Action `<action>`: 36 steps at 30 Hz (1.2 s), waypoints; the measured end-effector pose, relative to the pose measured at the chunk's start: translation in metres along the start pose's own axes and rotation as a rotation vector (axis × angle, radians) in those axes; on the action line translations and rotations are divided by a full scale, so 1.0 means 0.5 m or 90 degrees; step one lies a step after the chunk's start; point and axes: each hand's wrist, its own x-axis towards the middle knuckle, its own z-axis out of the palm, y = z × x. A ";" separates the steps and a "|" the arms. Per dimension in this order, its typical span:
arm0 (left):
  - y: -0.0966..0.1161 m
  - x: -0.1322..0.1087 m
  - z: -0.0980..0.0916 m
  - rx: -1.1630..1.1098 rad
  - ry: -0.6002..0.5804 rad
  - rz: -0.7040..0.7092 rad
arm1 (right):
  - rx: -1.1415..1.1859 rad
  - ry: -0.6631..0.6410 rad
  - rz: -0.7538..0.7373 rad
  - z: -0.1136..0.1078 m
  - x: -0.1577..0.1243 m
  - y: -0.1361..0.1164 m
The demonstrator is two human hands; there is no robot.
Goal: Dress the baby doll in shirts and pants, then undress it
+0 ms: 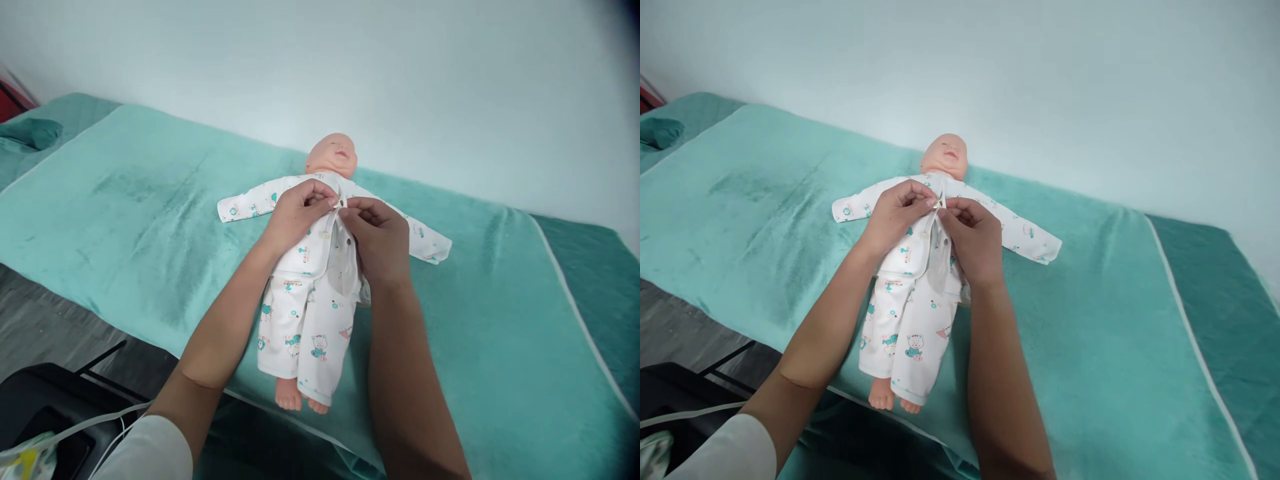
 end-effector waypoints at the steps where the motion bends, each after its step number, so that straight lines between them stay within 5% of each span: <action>1: 0.000 0.000 0.000 0.003 0.000 0.002 | -0.009 0.000 0.001 0.001 -0.001 -0.003; 21: 0.009 -0.006 0.000 0.129 -0.051 0.047 | -0.178 -0.050 -0.042 0.014 -0.018 -0.033; 36: 0.002 -0.004 -0.003 -0.004 -0.031 -0.002 | -0.154 -0.104 -0.078 0.015 -0.042 -0.026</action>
